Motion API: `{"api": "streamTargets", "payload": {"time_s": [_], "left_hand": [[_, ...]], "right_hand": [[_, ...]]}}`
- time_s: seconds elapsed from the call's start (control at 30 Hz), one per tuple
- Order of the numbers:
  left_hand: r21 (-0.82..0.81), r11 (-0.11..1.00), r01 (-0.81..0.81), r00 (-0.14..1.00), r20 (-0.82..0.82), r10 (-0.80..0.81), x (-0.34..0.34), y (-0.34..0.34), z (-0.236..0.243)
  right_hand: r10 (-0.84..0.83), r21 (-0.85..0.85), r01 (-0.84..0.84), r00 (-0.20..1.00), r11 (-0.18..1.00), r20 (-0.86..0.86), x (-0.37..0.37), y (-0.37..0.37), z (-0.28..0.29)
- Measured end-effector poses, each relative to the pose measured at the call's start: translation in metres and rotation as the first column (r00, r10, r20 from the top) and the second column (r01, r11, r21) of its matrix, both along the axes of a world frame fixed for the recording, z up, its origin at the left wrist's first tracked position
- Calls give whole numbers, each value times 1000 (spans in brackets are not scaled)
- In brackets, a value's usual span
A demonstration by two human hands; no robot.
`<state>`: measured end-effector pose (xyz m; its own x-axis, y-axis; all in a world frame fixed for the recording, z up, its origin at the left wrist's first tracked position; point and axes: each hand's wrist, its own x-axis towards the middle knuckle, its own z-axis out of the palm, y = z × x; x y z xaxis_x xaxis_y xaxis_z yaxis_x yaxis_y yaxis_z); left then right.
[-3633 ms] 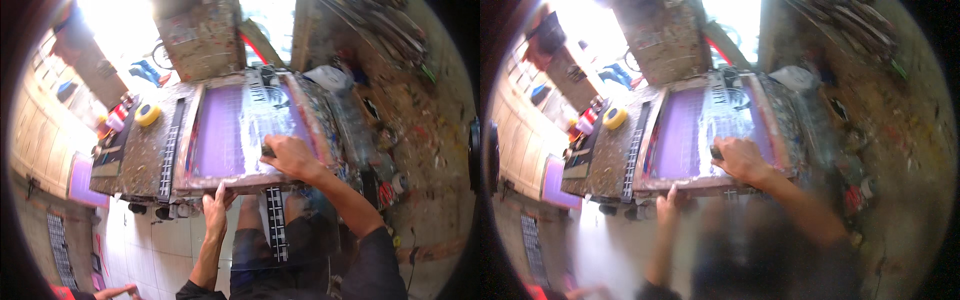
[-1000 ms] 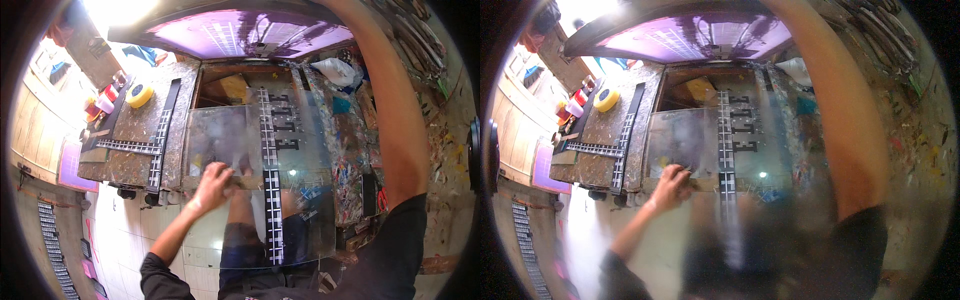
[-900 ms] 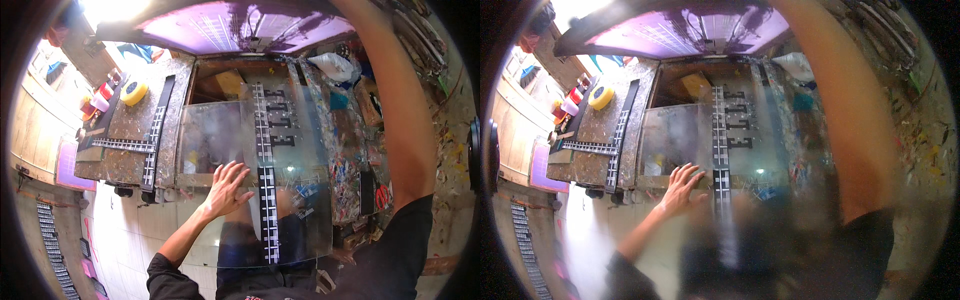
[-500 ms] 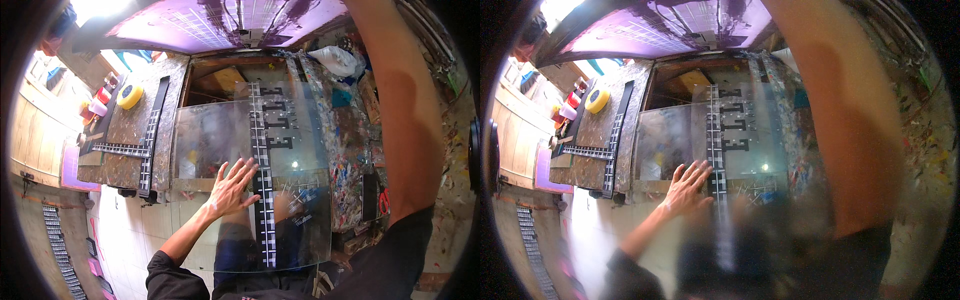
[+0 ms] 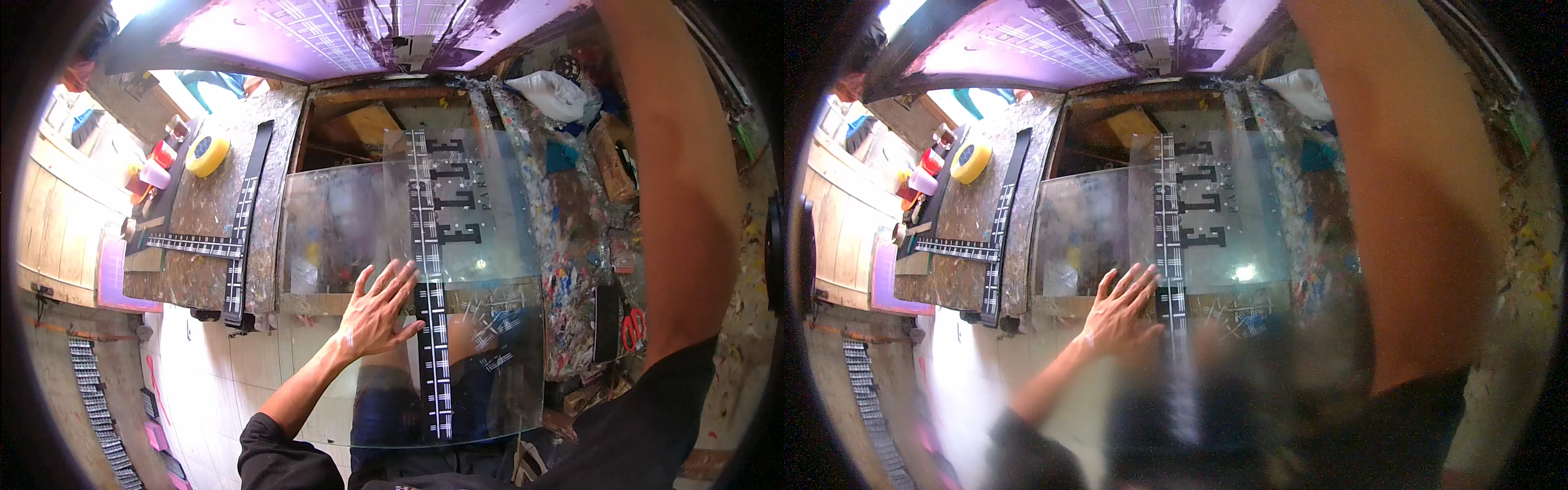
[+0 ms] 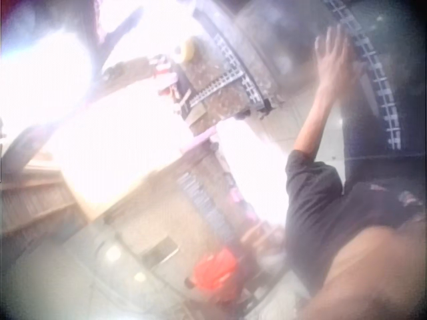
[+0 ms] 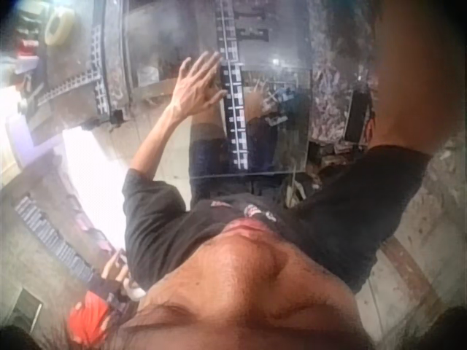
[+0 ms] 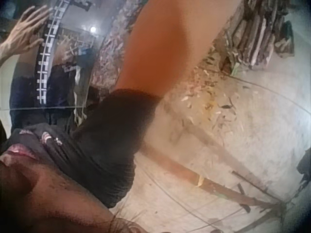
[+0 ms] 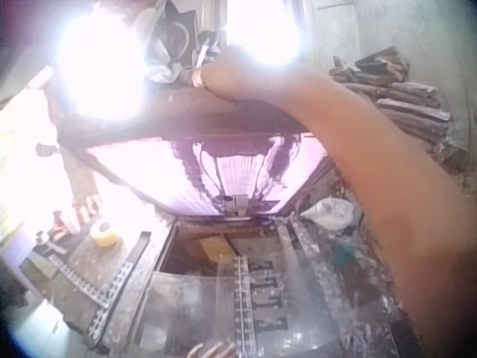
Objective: The person performs screen printing on long strips, applying white ink through a stencil frame, lifting the frame, and moving the printed strips aside to a stack.
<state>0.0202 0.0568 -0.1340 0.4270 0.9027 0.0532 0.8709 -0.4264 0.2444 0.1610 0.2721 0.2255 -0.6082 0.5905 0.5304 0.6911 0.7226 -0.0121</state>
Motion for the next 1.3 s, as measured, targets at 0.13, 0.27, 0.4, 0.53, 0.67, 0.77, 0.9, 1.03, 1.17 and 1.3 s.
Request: {"api": "streamTargets", "payload": {"time_s": [0.13,0.27,0.4,0.53,0.67,0.77,0.9,1.03,1.17,1.3], "left_hand": [[-44,995,-93,987,128,98,0,2,-3],[-85,948,-305,908,273,317,68,41,17],[-317,940,-128,652,687,320,104,76,33],[-131,942,-310,-115,988,100,55,39,115],[-359,813,-458,-433,889,149,10,-16,144],[-679,649,-344,-348,734,583,-8,-62,73],[-720,556,-415,-209,671,712,-15,-79,14],[-566,523,-637,29,661,750,-9,-87,8],[-669,492,-556,-53,620,783,-4,-86,32],[-692,485,-535,-86,615,783,-4,-77,38]], "right_hand": [[-25,-5,25,1000,1000,10,0,0,4],[-99,5,99,995,995,32,9,1,14],[-105,-24,104,993,994,-47,-6,-10,14],[-42,139,85,956,987,-290,6,-51,-28],[-12,54,17,997,998,-81,38,-110,-128],[1,-388,53,991,920,137,58,-120,-202],[128,-602,-23,983,798,133,70,-118,-220],[229,-557,-129,967,821,114,60,-139,-260],[56,-459,34,982,888,181,17,-72,-279],[-13,-396,40,997,917,71,3,30,-285]]}}
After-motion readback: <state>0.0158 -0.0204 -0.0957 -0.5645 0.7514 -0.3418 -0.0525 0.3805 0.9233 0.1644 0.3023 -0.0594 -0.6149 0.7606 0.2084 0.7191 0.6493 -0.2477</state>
